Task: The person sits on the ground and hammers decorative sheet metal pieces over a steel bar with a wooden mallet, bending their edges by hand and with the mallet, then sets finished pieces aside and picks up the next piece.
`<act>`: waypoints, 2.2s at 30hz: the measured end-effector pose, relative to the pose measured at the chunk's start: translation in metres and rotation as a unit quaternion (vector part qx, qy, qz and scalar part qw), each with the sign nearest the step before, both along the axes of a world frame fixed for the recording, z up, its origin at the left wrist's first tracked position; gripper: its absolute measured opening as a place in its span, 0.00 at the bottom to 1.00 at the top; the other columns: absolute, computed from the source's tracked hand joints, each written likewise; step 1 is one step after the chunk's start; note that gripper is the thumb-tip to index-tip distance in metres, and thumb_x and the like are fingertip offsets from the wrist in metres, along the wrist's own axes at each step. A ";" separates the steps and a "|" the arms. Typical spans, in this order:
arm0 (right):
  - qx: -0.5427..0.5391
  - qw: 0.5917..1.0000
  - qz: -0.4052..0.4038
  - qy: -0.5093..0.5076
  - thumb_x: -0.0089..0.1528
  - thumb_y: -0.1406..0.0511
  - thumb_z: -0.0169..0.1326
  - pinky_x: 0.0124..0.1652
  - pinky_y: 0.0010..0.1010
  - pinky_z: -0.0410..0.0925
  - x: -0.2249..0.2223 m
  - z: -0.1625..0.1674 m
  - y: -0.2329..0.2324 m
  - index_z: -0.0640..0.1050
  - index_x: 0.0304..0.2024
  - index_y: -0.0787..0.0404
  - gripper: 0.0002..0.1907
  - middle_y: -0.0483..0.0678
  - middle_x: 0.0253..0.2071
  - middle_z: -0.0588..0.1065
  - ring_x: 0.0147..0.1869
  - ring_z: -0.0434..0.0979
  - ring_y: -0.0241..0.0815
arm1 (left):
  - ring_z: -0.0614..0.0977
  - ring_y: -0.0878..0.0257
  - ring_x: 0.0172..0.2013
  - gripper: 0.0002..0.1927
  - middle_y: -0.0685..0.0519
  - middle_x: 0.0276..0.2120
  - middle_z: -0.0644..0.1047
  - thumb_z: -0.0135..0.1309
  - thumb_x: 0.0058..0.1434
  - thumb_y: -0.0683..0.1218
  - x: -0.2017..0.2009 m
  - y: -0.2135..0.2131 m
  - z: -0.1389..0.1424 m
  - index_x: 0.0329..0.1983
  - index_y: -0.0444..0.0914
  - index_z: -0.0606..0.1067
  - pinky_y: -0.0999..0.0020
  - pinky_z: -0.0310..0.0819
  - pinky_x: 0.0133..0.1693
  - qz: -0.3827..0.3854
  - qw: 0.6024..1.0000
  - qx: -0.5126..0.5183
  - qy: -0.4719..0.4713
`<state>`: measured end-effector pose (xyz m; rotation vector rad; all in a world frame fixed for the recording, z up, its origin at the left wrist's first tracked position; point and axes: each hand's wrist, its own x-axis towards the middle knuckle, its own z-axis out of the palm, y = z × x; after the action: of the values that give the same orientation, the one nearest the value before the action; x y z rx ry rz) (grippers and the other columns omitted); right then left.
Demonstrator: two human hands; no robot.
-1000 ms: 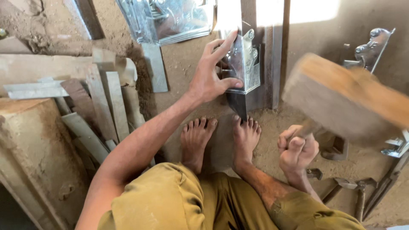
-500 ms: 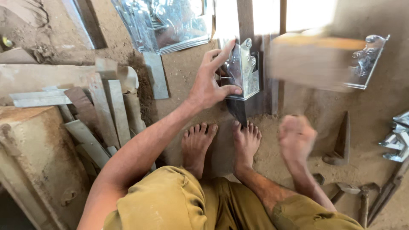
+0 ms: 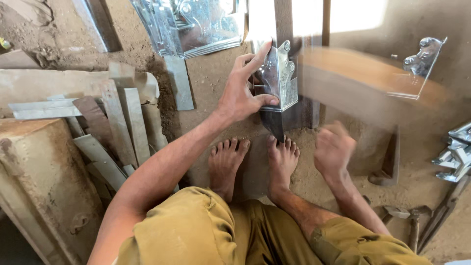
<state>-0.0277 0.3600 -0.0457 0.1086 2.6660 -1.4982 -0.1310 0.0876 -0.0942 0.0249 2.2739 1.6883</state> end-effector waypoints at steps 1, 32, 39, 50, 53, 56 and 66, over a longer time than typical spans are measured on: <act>0.194 0.978 0.062 -0.047 0.77 0.55 0.49 0.21 0.33 0.58 -0.002 0.002 -0.002 0.71 0.34 0.65 0.23 0.49 0.19 0.62 0.22 0.62 0.40 | 0.72 0.50 0.61 0.64 0.45 0.61 0.68 0.82 0.37 0.50 0.000 0.000 0.001 0.76 0.54 0.57 0.55 0.67 0.65 0.002 1.000 0.009 0.007; -0.151 0.963 -0.210 -0.078 0.76 0.48 0.43 0.22 0.25 0.57 0.070 -0.011 0.034 0.67 0.32 0.65 0.29 0.45 0.22 0.64 0.22 0.63 0.33 | 0.67 0.51 0.69 0.35 0.47 0.61 0.67 0.61 0.54 0.37 -0.010 0.024 0.084 0.66 0.41 0.65 0.39 0.50 0.70 -0.205 0.961 -0.089 0.164; -0.145 0.963 -0.195 -0.118 0.76 0.51 0.43 0.23 0.25 0.60 0.088 -0.019 0.028 0.69 0.32 0.64 0.26 0.45 0.22 0.66 0.22 0.63 0.33 | 0.59 0.59 0.71 0.49 0.60 0.68 0.64 0.58 0.45 0.37 -0.028 0.021 0.037 0.70 0.61 0.61 0.41 0.29 0.73 -0.228 0.770 -0.325 0.499; -0.171 0.970 -0.084 0.153 0.73 0.53 0.46 0.18 0.23 0.64 0.030 0.007 -0.005 0.68 0.32 0.64 0.23 0.46 0.23 0.69 0.21 0.70 0.32 | 0.65 0.51 0.65 0.56 0.49 0.63 0.61 0.82 0.41 0.55 -0.007 0.000 -0.011 0.69 0.44 0.61 0.53 0.71 0.67 -0.021 0.998 0.048 0.037; -0.020 0.989 0.005 0.147 0.76 0.61 0.48 0.20 0.30 0.65 0.017 0.003 -0.007 0.69 0.30 0.65 0.21 0.52 0.22 0.69 0.23 0.69 0.39 | 0.67 0.52 0.65 0.55 0.50 0.61 0.63 0.82 0.42 0.53 -0.007 0.002 -0.005 0.69 0.43 0.61 0.54 0.71 0.67 -0.017 0.997 0.058 0.051; 0.065 0.997 -0.038 -0.007 0.75 0.58 0.47 0.22 0.31 0.62 0.028 -0.007 0.004 0.72 0.36 0.72 0.21 0.51 0.23 0.66 0.22 0.65 0.39 | 0.66 0.51 0.65 0.56 0.49 0.60 0.64 0.83 0.40 0.51 -0.007 0.001 -0.003 0.68 0.42 0.60 0.52 0.64 0.67 -0.020 0.992 0.045 0.114; -0.288 0.951 -0.039 -0.106 0.72 0.54 0.48 0.23 0.35 0.64 0.049 -0.046 0.044 0.74 0.38 0.70 0.23 0.55 0.25 0.71 0.23 0.68 0.46 | 0.65 0.52 0.62 0.57 0.50 0.59 0.64 0.84 0.41 0.49 -0.003 0.000 -0.011 0.69 0.42 0.60 0.50 0.64 0.66 -0.023 0.989 0.046 0.136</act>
<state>0.0215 0.4043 -0.0920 0.3137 1.9872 -2.0837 -0.1345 0.0881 -0.1055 0.3461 2.3596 1.8630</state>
